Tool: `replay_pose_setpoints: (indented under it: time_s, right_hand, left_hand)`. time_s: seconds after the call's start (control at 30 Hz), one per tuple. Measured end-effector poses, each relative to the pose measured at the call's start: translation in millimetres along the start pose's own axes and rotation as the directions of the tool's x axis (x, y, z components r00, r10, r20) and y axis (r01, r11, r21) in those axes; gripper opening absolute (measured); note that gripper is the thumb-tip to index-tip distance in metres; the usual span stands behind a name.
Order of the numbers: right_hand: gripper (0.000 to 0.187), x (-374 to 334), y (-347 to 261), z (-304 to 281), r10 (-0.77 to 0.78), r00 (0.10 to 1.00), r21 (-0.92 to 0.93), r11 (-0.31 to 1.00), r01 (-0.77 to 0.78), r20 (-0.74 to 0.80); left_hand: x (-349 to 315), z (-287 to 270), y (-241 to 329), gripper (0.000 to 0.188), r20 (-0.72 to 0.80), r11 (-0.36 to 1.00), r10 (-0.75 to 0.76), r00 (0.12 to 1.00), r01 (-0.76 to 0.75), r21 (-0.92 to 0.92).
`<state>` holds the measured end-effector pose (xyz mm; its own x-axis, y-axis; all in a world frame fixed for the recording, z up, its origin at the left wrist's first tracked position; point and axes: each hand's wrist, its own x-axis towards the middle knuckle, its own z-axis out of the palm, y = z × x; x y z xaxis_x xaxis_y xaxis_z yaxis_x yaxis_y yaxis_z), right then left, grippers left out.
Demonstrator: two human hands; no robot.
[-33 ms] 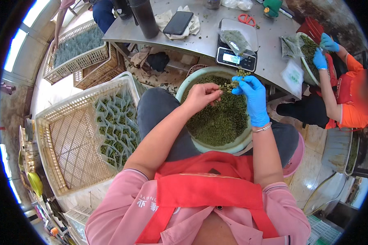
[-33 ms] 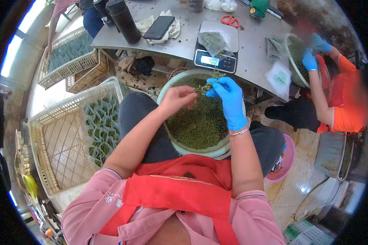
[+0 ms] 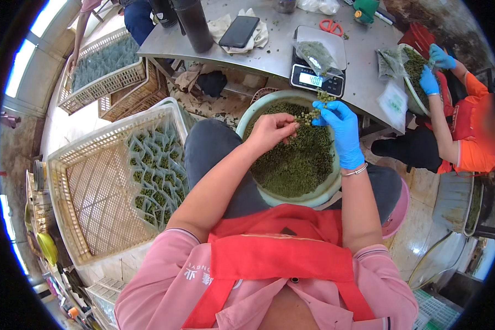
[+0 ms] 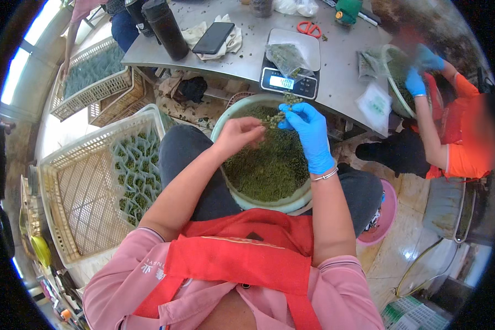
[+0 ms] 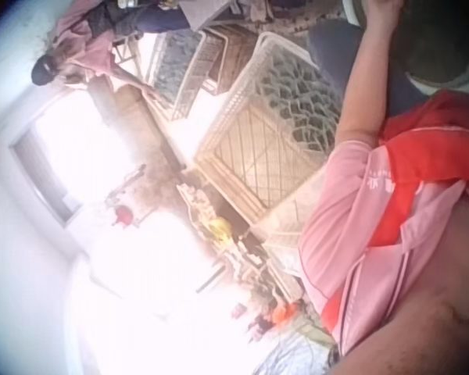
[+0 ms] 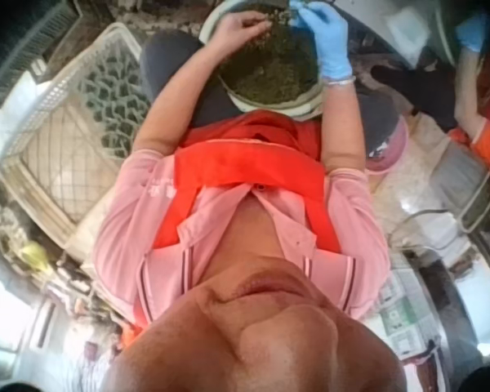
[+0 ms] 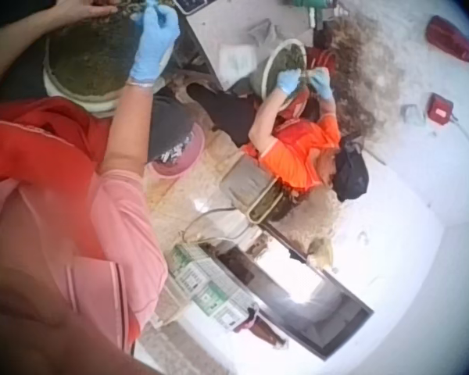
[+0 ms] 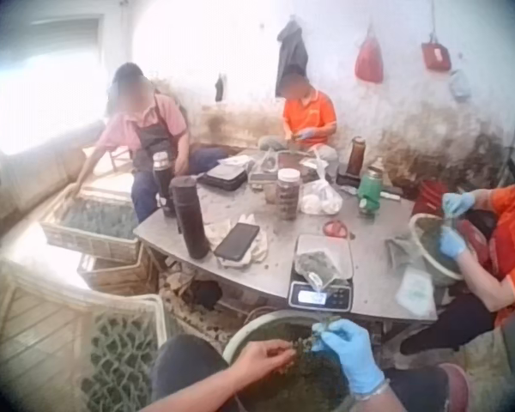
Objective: The person scoops green tea leaves from a large bowl into small plastic bags, weighs each bag on a digital scale, and places the filled bags into a plastic crate. The process is repeated continuously.
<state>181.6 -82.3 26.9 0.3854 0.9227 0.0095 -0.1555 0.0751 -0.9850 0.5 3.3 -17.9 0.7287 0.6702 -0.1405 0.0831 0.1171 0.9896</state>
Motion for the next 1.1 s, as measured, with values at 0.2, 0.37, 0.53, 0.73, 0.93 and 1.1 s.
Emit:
replay_pose_setpoints:
  time_s: [0.2, 0.37, 0.53, 0.73, 0.93, 1.1]
  right_hand:
    - [0.013, 26.6, -16.0, -5.4, 0.1, 0.994, 0.022, 0.995, -0.099, -0.052]
    - [0.012, 39.7, -4.2, -7.8, -0.017, 0.985, -0.023, 1.0, 0.013, -0.174]
    - [0.018, 76.9, 2.9, -16.0, -0.116, 0.989, -0.321, 0.944, 0.081, -0.092]
    - [0.026, 99.1, 19.0, -14.6, -0.346, 0.937, -0.742, 0.638, 0.206, -0.037]
    - [0.028, -9.1, -31.5, -4.1, 0.011, 0.987, -0.343, 0.937, -0.066, -0.162]
    - [0.028, -34.5, 26.3, 3.0, 0.042, 0.998, -0.249, 0.968, -0.028, 0.054]
  left_hand:
    - [0.8, -1.3, 5.9, 0.024, -0.046, 0.992, -0.016, 0.999, 0.022, 0.126]
    - [-1.7, -0.6, 3.9, 0.024, -0.076, 0.989, -0.006, 0.997, 0.018, 0.149]
    - [-4.0, -2.5, 13.9, 0.027, 0.005, 0.956, 0.01, 1.0, -0.011, 0.293]
    - [-3.1, -1.7, 16.2, 0.024, 0.015, 0.966, -0.032, 0.999, 0.027, 0.258]
    - [3.0, -6.2, 6.3, 0.02, 0.088, 0.996, -0.04, 0.995, 0.047, -0.076]
    - [3.5, 0.0, 7.6, 0.02, 0.145, 0.983, 0.001, 0.989, 0.026, -0.184]
